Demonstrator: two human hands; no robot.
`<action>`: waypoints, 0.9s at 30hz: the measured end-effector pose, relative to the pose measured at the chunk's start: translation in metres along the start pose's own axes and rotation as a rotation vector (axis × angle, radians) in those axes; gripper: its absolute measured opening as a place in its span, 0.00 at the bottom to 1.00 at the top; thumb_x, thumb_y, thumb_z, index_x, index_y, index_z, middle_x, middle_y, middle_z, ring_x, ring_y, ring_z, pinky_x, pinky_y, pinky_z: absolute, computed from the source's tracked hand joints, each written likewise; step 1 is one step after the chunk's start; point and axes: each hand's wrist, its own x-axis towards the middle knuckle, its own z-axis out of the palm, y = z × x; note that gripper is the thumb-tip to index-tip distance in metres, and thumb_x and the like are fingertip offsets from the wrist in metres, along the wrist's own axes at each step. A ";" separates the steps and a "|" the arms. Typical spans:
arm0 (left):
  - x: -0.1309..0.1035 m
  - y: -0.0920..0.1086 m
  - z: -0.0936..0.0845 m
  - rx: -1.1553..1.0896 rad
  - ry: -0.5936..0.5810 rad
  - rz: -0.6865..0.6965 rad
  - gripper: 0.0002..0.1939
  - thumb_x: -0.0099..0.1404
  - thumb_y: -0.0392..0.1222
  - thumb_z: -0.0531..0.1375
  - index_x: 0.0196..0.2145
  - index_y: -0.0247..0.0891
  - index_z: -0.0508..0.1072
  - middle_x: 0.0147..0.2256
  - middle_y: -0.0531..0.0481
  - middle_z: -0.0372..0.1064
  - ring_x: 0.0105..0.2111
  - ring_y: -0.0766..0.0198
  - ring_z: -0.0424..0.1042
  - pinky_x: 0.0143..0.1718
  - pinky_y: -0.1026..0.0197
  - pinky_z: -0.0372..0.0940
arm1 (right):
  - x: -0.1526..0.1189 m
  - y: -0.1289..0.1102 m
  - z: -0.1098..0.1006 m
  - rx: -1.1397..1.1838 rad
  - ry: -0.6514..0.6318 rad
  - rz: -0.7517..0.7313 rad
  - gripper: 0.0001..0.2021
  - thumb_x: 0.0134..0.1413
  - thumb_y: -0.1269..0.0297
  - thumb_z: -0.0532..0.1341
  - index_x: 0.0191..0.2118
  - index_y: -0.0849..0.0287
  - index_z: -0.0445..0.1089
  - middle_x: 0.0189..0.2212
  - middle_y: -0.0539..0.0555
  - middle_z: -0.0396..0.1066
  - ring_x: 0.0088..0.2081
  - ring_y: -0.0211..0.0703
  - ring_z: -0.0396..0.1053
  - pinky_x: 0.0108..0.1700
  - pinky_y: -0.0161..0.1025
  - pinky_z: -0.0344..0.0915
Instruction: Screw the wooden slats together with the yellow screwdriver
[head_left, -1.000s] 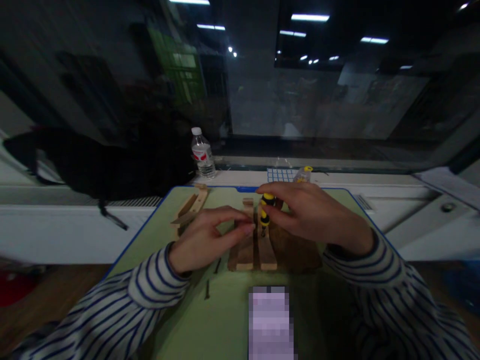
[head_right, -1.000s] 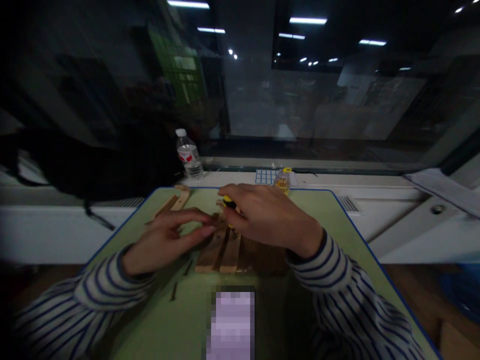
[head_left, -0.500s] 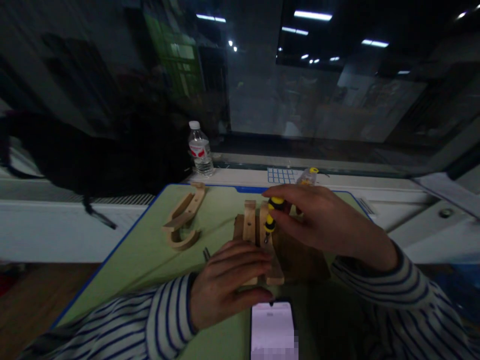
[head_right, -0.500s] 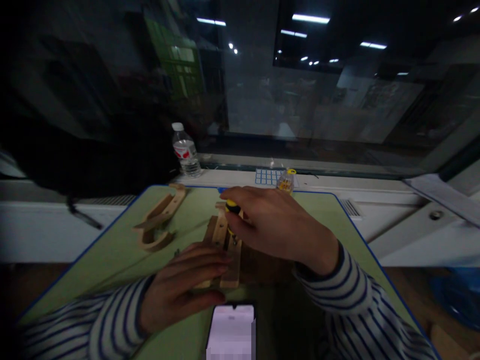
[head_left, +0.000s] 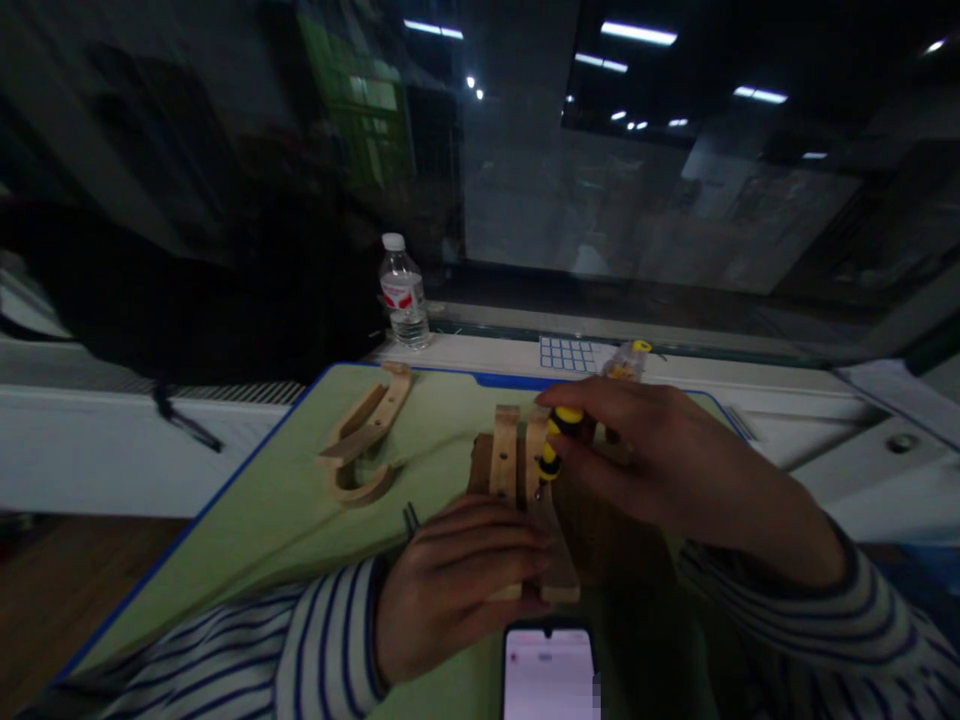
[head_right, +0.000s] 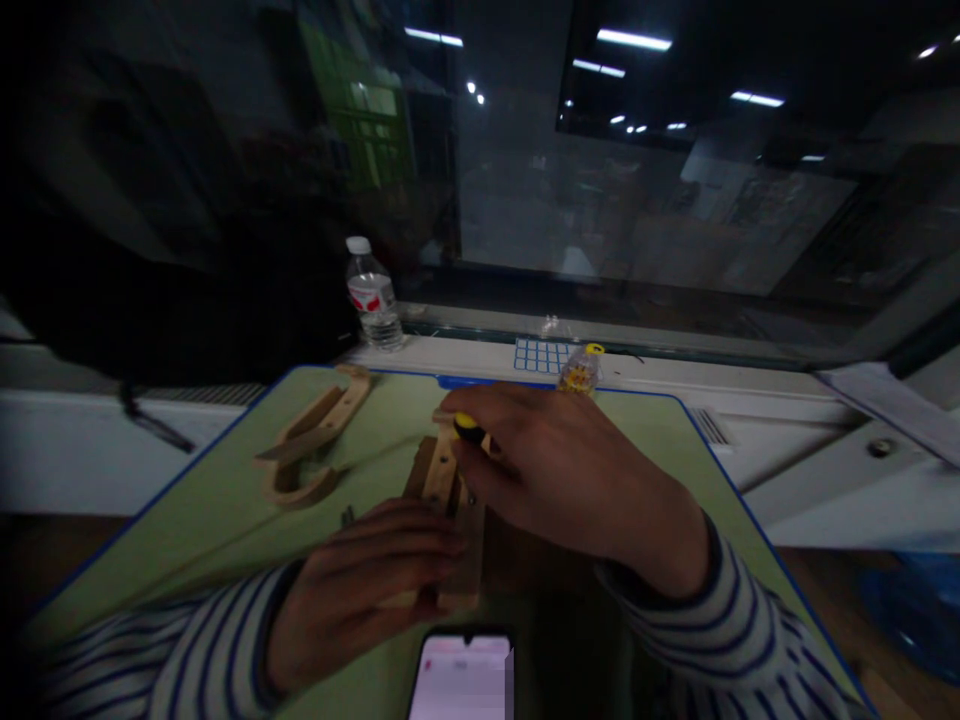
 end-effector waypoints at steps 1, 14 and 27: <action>0.000 0.000 0.000 0.002 -0.003 0.000 0.09 0.61 0.38 0.61 0.40 0.37 0.72 0.38 0.47 0.76 0.41 0.63 0.74 0.46 0.58 0.70 | 0.000 0.000 0.000 0.000 0.005 -0.002 0.11 0.60 0.65 0.55 0.47 0.57 0.66 0.42 0.52 0.74 0.40 0.39 0.71 0.42 0.35 0.64; 0.000 0.001 -0.001 -0.010 -0.005 -0.004 0.08 0.60 0.37 0.62 0.39 0.35 0.73 0.39 0.45 0.76 0.43 0.61 0.74 0.47 0.57 0.69 | 0.001 0.003 0.000 -0.079 0.014 0.047 0.12 0.59 0.63 0.56 0.47 0.61 0.67 0.39 0.53 0.74 0.34 0.40 0.71 0.35 0.36 0.64; 0.010 0.003 -0.015 -0.061 0.075 -0.157 0.14 0.63 0.44 0.57 0.44 0.35 0.71 0.39 0.42 0.74 0.42 0.59 0.73 0.42 0.57 0.69 | 0.002 -0.003 0.002 -0.136 -0.010 0.071 0.12 0.59 0.60 0.55 0.45 0.60 0.68 0.41 0.58 0.73 0.39 0.48 0.72 0.41 0.45 0.66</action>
